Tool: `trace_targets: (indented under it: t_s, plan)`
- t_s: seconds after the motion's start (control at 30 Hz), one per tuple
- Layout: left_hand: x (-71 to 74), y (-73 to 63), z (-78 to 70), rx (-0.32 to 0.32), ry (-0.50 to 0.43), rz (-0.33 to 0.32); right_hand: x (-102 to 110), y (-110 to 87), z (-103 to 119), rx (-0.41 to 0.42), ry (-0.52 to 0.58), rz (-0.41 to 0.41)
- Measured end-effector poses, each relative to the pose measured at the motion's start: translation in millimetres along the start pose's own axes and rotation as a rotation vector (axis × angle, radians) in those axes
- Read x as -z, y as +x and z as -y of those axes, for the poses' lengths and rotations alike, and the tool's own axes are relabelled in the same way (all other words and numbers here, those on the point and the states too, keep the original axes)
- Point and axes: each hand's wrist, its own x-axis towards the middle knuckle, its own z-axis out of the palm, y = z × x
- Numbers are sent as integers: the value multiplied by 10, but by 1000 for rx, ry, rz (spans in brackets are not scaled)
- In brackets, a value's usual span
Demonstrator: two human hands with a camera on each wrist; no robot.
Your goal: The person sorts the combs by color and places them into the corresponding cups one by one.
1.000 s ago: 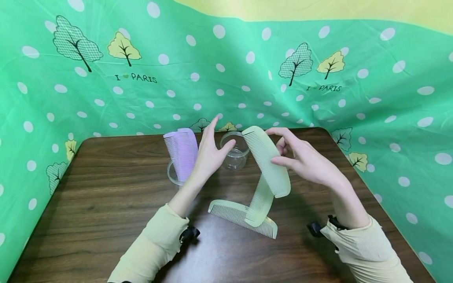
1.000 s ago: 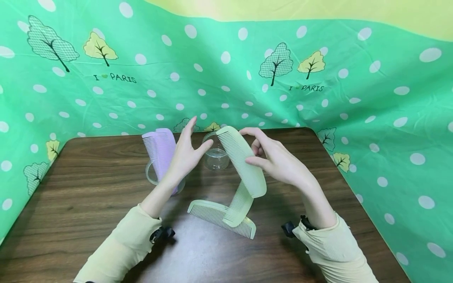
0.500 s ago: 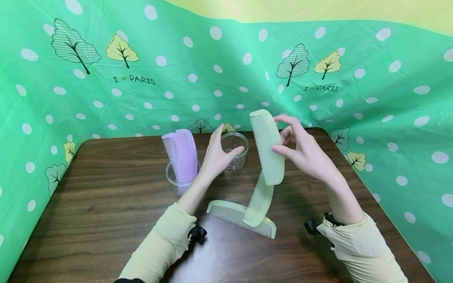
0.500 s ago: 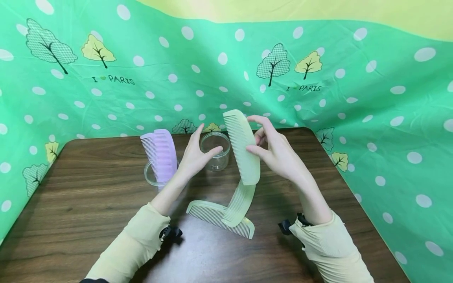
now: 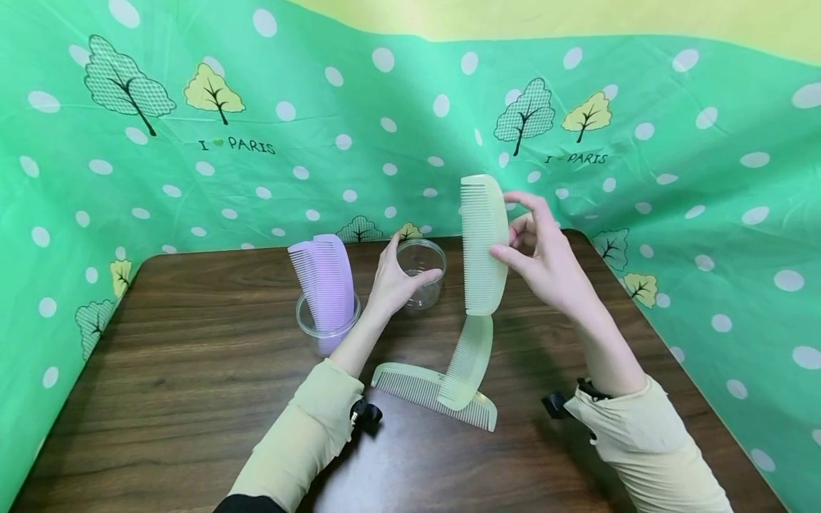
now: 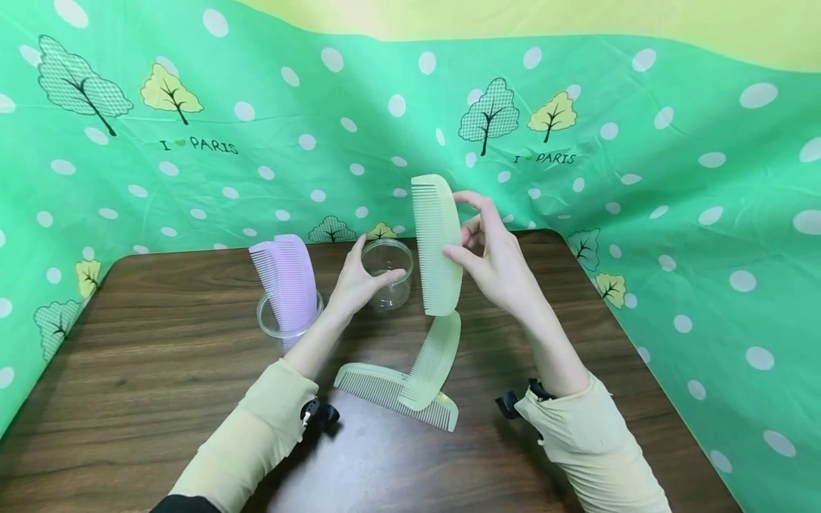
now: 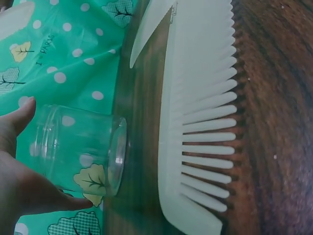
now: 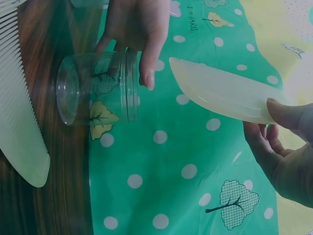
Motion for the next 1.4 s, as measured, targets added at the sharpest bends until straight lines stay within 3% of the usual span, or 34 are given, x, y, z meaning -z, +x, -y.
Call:
trace_targets:
  t_s: [0.33,0.57,1.07,1.4]
  plan:
    - [-20,14,74,25,-44,-2,-60,83,-9,14,30,-39]
    - [-3,-4,117,20,-41,42,-105,147,-14,-37,91,-82]
    - [47,-158,159,-18,-29,124,-267,266,-156,-43,159,-203]
    - [101,-295,196,-13,-15,173,-483,331,-225,-25,178,-209]
